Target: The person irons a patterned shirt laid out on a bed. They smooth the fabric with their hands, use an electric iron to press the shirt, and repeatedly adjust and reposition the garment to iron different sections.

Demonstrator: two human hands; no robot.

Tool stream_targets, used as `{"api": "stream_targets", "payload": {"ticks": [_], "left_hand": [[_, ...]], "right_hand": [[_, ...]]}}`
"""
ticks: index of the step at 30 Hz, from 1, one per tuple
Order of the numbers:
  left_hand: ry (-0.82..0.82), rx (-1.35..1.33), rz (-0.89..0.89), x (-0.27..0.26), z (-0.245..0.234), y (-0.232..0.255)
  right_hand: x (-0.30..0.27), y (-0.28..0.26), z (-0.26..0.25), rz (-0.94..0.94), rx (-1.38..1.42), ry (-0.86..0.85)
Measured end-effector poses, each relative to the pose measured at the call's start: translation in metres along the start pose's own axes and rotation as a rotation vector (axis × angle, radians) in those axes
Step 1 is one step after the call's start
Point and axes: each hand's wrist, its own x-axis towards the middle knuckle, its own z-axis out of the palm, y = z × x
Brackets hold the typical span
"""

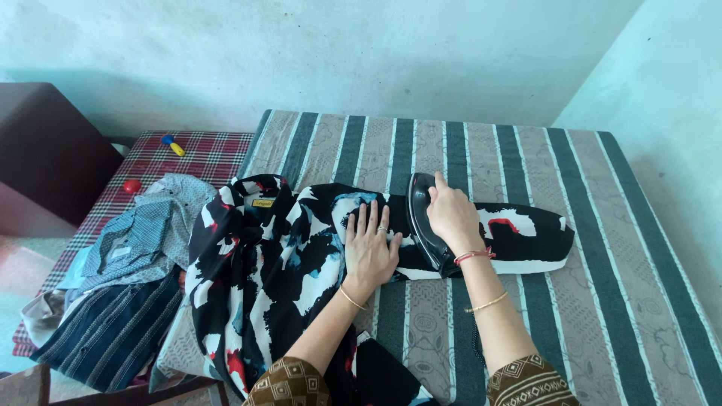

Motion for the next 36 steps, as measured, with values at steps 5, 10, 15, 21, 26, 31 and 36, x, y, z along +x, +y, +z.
{"api": "stream_targets", "payload": {"ticks": [5, 10, 15, 21, 26, 31, 36], "left_hand": [[-0.06, 0.061, -0.041, 0.02, 0.002, -0.024], [-0.052, 0.044, -0.018, 0.026, 0.003, -0.041], [-0.038, 0.041, -0.012, 0.026, 0.0, -0.041], [-0.022, 0.046, -0.019, 0.023, -0.005, -0.037], [0.029, 0.077, -0.023, 0.02, -0.006, -0.036], [0.049, 0.086, -0.022, 0.018, -0.004, -0.038], [0.033, 0.057, -0.046, 0.025, -0.002, -0.047]], "right_hand": [[-0.03, 0.0, -0.015, -0.062, 0.115, -0.023], [-0.115, -0.006, -0.05, -0.012, 0.079, -0.139], [-0.144, -0.015, -0.066, 0.051, 0.072, -0.21], [-0.106, -0.015, -0.045, 0.009, 0.121, -0.17], [-0.028, -0.027, -0.007, -0.065, 0.166, -0.072], [0.024, -0.046, 0.011, -0.01, 0.166, -0.049], [0.011, -0.045, 0.004, -0.055, 0.184, -0.075]]}}
